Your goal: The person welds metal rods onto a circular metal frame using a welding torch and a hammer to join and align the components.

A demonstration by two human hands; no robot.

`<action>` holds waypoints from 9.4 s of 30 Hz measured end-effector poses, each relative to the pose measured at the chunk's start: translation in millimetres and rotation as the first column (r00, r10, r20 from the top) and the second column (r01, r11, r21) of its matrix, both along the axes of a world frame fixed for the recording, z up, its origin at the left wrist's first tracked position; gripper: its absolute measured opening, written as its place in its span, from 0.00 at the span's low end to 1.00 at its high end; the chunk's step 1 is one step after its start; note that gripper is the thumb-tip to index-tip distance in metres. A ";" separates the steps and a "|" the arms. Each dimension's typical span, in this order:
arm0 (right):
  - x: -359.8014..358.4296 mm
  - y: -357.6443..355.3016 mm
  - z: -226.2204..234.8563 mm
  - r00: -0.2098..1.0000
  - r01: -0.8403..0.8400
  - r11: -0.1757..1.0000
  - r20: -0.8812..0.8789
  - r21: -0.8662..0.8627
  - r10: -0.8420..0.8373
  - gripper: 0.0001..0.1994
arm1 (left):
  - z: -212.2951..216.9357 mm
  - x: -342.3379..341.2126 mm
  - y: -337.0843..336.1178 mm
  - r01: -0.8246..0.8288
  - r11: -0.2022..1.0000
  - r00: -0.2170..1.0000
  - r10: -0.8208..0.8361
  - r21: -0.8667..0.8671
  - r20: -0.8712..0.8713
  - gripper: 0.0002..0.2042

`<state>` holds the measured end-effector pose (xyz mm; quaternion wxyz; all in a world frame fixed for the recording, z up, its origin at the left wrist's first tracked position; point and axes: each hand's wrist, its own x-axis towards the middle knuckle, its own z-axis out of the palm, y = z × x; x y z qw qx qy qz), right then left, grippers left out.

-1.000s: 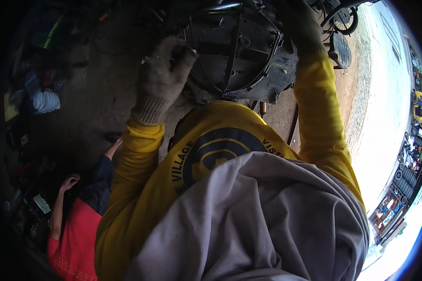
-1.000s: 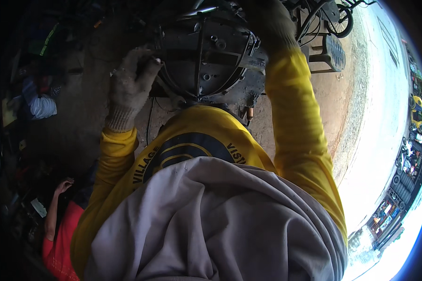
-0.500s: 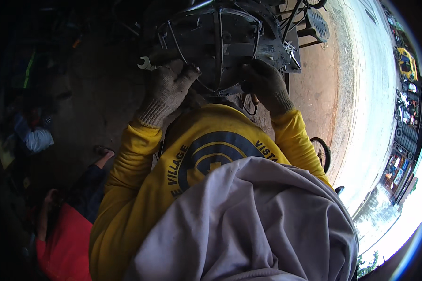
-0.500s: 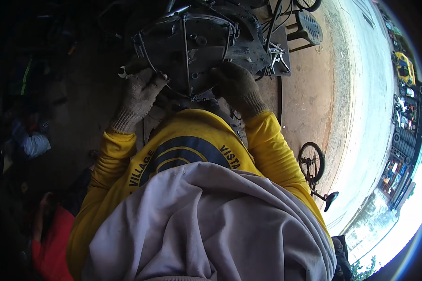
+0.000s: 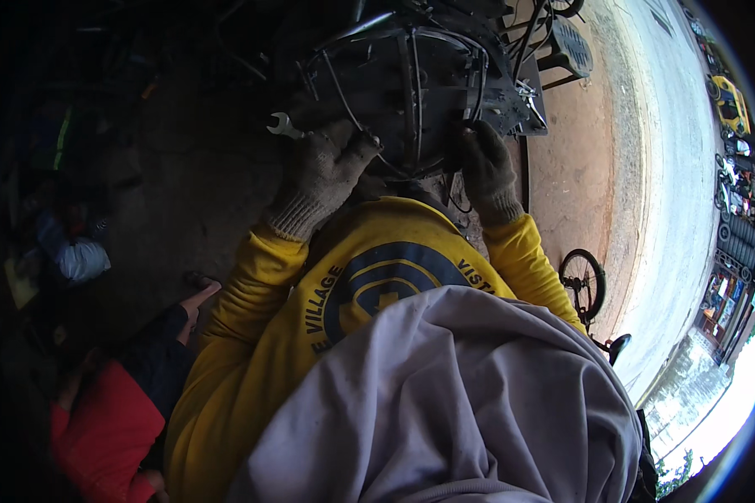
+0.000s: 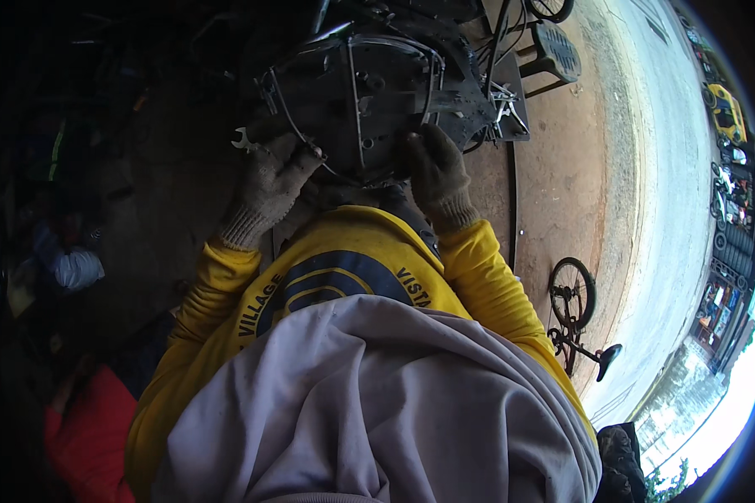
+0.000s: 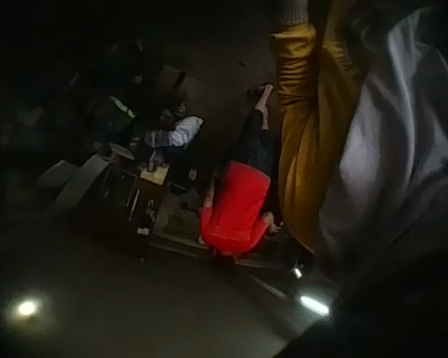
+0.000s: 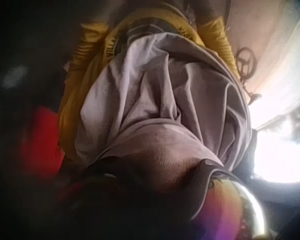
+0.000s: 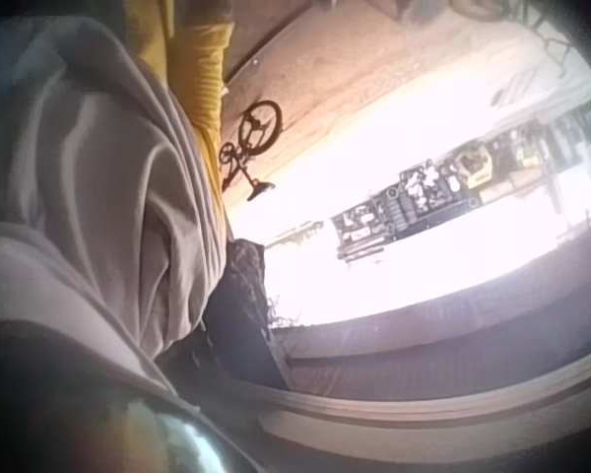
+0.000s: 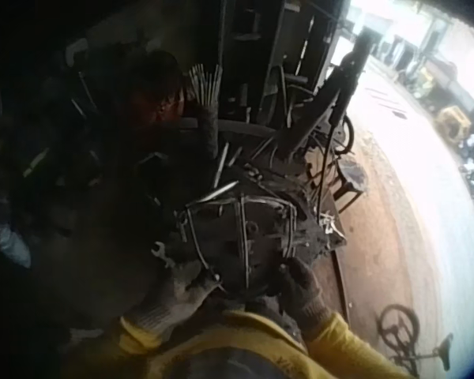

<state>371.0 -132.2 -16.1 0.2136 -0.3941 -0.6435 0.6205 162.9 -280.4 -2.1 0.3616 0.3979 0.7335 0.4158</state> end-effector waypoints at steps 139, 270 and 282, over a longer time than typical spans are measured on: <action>206.1 134.5 10.2 0.992 0.120 0.735 -0.115 0.667 -0.058 0.13 | 78.8 169.7 96.5 0.152 0.864 0.932 0.036 0.481 -0.361 0.25; 233.5 87.5 -67.2 0.971 -0.054 0.790 -0.216 -0.611 -0.101 0.19 | 44.9 181.0 86.3 -0.013 0.757 0.928 -0.233 0.654 0.289 0.40; 232.7 95.9 7.2 0.963 -0.094 0.712 -0.119 0.696 0.243 0.29 | 74.3 207.1 87.6 0.200 0.745 0.978 -0.108 0.636 -0.181 0.47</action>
